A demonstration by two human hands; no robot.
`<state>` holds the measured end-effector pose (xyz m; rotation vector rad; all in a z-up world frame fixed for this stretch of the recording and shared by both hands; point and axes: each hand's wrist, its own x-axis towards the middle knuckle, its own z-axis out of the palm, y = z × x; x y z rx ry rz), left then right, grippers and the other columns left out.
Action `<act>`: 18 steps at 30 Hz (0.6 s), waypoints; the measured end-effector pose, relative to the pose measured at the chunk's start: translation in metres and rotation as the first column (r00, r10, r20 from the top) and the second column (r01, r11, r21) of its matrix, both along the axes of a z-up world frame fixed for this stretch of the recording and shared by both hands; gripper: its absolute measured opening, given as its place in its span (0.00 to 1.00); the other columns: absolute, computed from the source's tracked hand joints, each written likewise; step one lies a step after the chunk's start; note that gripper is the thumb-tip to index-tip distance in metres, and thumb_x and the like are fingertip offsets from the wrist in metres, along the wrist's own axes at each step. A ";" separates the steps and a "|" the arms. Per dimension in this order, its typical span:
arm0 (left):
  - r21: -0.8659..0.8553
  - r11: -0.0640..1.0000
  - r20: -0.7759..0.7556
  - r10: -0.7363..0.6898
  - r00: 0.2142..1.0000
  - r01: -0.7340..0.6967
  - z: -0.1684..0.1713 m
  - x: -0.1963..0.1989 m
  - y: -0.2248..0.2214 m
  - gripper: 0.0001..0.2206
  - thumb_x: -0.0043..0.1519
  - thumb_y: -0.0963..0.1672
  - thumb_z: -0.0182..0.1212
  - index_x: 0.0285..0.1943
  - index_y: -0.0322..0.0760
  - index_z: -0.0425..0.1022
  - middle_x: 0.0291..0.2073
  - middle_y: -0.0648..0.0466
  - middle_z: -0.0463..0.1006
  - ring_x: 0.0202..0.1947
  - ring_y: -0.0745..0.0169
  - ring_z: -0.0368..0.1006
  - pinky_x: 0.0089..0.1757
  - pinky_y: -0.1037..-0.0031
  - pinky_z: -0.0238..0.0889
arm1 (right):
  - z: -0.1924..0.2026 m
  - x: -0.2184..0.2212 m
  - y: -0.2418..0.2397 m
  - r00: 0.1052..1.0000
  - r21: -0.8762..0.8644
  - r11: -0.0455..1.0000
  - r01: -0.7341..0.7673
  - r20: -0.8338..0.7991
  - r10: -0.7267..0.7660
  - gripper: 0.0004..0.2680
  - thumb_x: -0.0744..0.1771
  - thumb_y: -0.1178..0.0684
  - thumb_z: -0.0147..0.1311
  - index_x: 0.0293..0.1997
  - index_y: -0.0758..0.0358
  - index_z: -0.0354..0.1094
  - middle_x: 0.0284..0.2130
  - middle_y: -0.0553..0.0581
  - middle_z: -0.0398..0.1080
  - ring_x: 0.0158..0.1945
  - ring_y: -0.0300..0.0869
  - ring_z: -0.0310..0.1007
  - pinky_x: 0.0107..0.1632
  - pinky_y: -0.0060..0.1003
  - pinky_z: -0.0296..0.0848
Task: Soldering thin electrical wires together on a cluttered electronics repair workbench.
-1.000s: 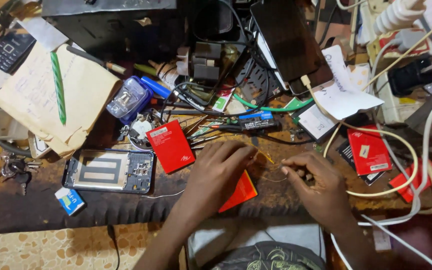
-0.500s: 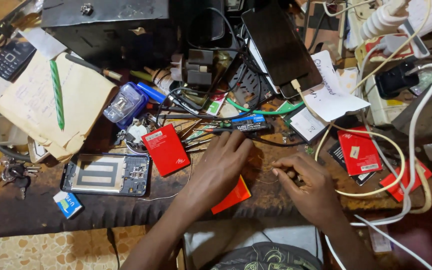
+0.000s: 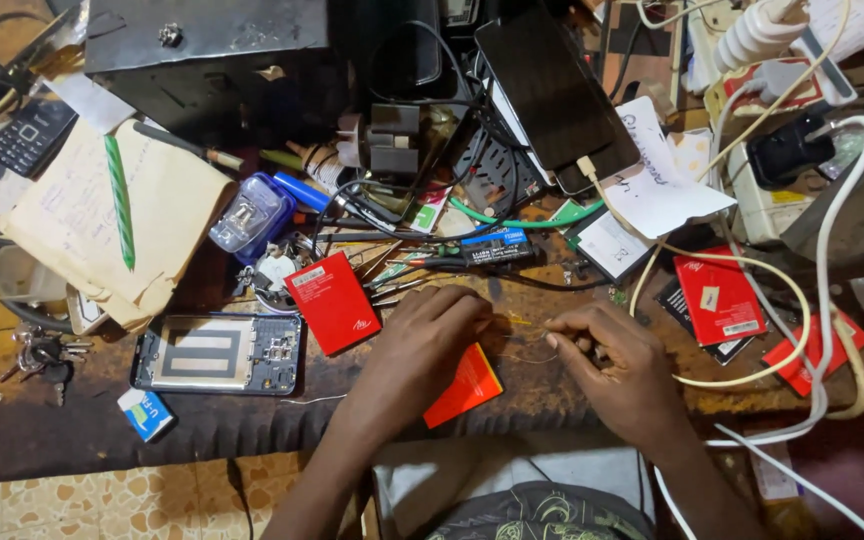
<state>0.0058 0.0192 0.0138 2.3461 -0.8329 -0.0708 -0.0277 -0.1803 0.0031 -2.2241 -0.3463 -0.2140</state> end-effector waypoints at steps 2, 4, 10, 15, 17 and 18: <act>-0.058 0.998 0.009 0.035 0.999 -0.034 0.007 -0.007 0.003 0.04 0.58 0.40 0.47 0.40 0.36 0.66 0.38 0.51 0.70 0.36 0.53 0.66 0.36 0.68 0.57 | 0.001 -0.002 0.001 1.000 0.007 1.000 0.012 -0.011 -0.012 0.03 0.59 0.60 0.53 0.32 0.64 0.67 0.27 0.55 0.69 0.29 0.38 0.68 0.30 0.27 0.66; -0.116 0.991 0.024 0.069 0.997 -0.065 0.007 -0.013 0.004 0.06 0.58 0.41 0.47 0.41 0.35 0.66 0.38 0.51 0.71 0.37 0.54 0.67 0.37 0.67 0.58 | 0.000 -0.001 0.000 1.000 0.013 1.000 0.026 -0.014 -0.026 0.04 0.59 0.60 0.53 0.33 0.64 0.67 0.27 0.54 0.69 0.28 0.37 0.67 0.30 0.27 0.65; -0.071 0.989 0.084 0.138 0.987 -0.132 0.000 -0.022 -0.005 0.11 0.58 0.47 0.48 0.42 0.37 0.66 0.37 0.51 0.69 0.38 0.55 0.63 0.38 0.67 0.56 | -0.002 -0.001 0.001 1.000 -0.011 1.000 0.016 -0.018 -0.016 0.05 0.59 0.59 0.55 0.32 0.65 0.65 0.26 0.55 0.69 0.30 0.39 0.70 0.33 0.29 0.67; 0.064 0.988 0.108 0.132 0.985 -0.140 -0.011 -0.005 -0.010 0.06 0.57 0.43 0.50 0.40 0.38 0.65 0.33 0.50 0.67 0.30 0.51 0.63 0.31 0.64 0.55 | -0.001 -0.002 0.002 0.999 -0.007 1.000 0.014 -0.033 -0.015 0.04 0.59 0.60 0.54 0.32 0.65 0.66 0.27 0.56 0.69 0.30 0.38 0.69 0.31 0.28 0.67; 0.073 0.991 0.066 0.110 0.992 -0.115 -0.005 0.000 -0.011 0.05 0.56 0.42 0.51 0.39 0.38 0.65 0.31 0.50 0.66 0.29 0.50 0.63 0.30 0.64 0.55 | -0.002 -0.001 0.000 1.000 -0.010 1.000 0.016 -0.017 -0.016 0.04 0.59 0.60 0.54 0.32 0.64 0.66 0.26 0.54 0.69 0.27 0.37 0.66 0.30 0.28 0.64; 0.083 0.992 0.022 0.096 0.995 -0.098 -0.002 0.002 -0.011 0.05 0.55 0.41 0.51 0.38 0.38 0.65 0.30 0.50 0.65 0.28 0.50 0.62 0.29 0.63 0.54 | -0.003 -0.001 0.000 1.000 -0.011 1.000 0.009 -0.004 -0.009 0.04 0.59 0.59 0.54 0.32 0.63 0.67 0.25 0.52 0.68 0.24 0.36 0.63 0.30 0.28 0.62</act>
